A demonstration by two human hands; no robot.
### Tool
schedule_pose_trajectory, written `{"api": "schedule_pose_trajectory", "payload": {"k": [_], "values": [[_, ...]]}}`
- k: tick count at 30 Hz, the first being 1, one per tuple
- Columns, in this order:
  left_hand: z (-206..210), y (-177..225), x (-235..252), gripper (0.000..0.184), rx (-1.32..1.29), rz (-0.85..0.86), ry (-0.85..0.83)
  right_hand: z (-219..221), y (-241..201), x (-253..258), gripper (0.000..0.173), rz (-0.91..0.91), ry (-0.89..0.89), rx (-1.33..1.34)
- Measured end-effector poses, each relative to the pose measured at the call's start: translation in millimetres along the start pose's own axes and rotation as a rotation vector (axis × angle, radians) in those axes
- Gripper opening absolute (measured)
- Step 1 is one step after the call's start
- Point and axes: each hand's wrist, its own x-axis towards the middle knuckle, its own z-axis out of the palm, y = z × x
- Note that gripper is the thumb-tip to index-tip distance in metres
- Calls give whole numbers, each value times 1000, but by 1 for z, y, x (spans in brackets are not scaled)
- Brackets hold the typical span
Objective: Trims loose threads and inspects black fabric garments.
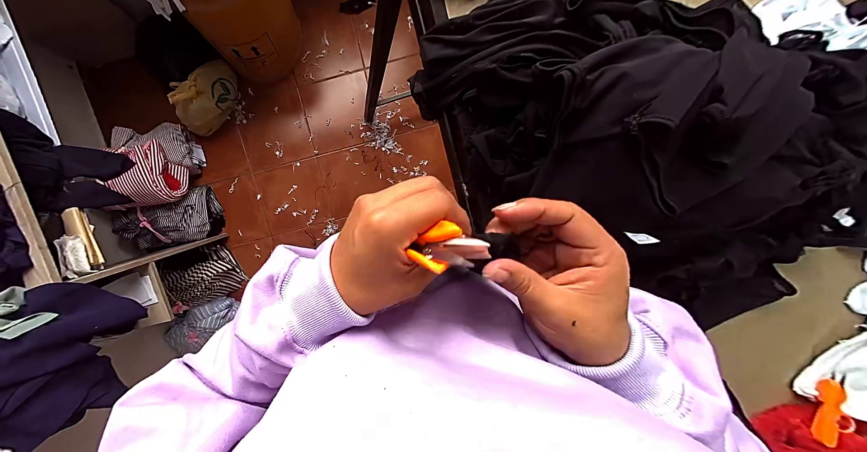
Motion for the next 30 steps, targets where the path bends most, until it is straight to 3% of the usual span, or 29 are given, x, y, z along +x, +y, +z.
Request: {"api": "schedule_pose_trajectory", "payload": {"k": [4,7,12,16,22,27,30], "values": [[-4,5,-3,14,70,109,11,0,1,-2,17,-223,14,-296],[-8,3,-3,15,-65,60,-29,-4,1,-5,13,-454,-36,-473],[-13,5,0,48,-341,-92,-193,-12,0,-9,9,-637,-133,-574],[-12,5,0,13,-201,-13,-187,-16,0,-5,5,-690,-247,-614],[-17,1,2,14,-22,-8,-53,-10,1,-6,15,-655,-129,-660],[-17,0,4,14,82,1,37,-12,0,-4,13,-644,-189,-630],[-18,-5,5,12,363,-27,116,-12,1,-4,11,-647,-181,-577]]}}
